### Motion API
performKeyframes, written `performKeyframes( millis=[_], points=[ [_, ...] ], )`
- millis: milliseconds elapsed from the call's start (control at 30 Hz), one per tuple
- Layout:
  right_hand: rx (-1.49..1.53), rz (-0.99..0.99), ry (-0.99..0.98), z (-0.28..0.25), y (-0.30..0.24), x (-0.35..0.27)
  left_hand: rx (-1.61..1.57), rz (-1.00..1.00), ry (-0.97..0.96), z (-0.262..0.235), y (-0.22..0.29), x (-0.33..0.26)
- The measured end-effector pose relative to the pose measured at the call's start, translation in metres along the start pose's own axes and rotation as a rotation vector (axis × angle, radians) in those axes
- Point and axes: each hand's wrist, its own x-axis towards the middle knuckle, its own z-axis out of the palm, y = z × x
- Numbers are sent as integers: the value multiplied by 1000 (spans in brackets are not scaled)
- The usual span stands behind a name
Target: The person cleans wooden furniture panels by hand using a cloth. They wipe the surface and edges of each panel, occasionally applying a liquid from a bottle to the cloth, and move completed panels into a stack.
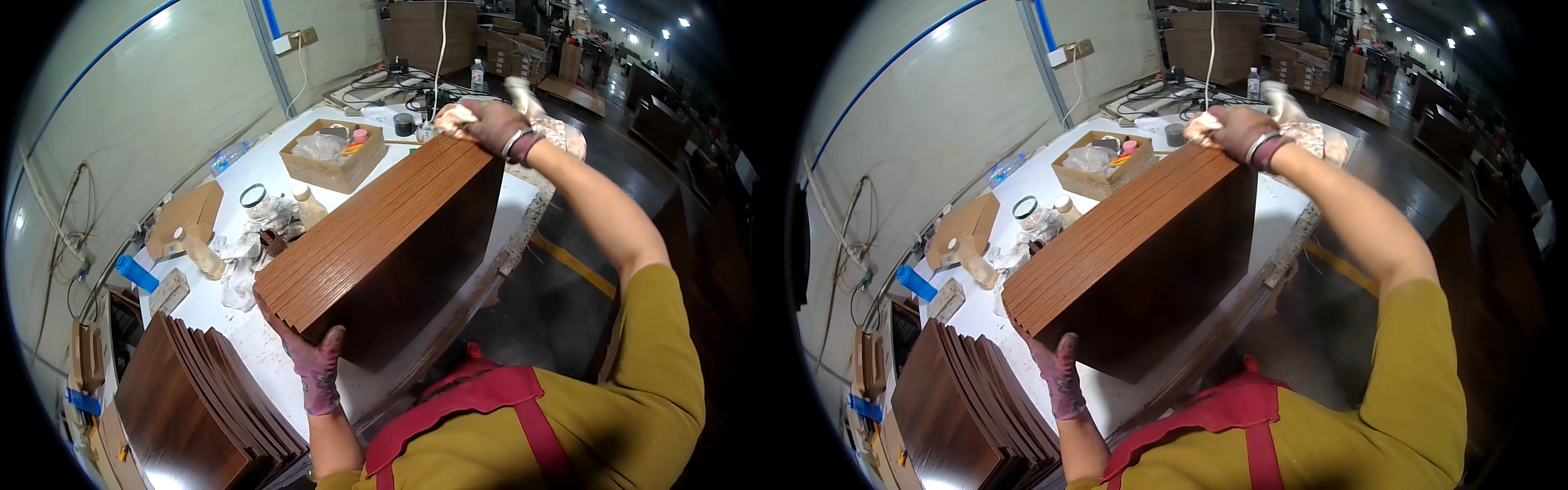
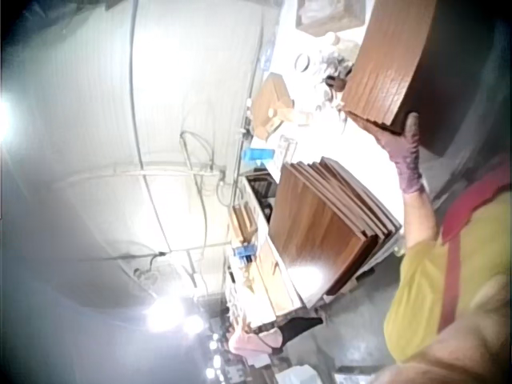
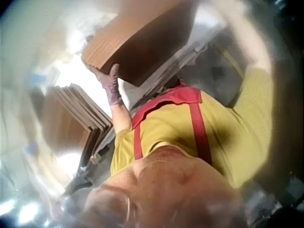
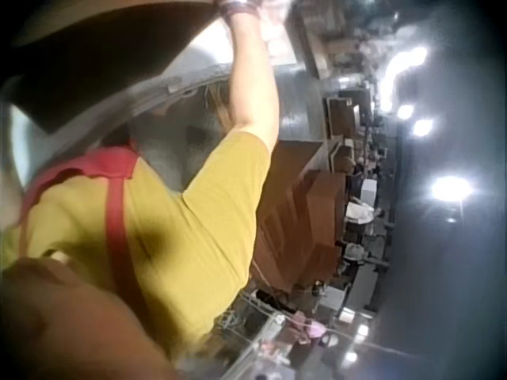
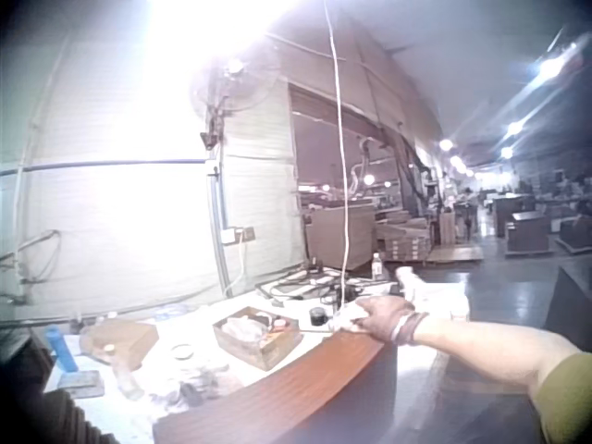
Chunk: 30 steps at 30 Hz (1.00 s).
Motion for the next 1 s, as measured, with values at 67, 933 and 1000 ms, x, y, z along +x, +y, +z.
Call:
performKeyframes(
  millis=[67, 933, 1000],
  points=[
    [56, -127, -24, 11, 6, -1, -28, 1, -2, 1, 2, 0],
    [47, -396, 189, 26, 31, -9, 83, 39, -307, -30, 67, 36],
    [142, -85, -155, -2, 73, 20, 271, -48, -368, -42, 85, 40]
  ],
)
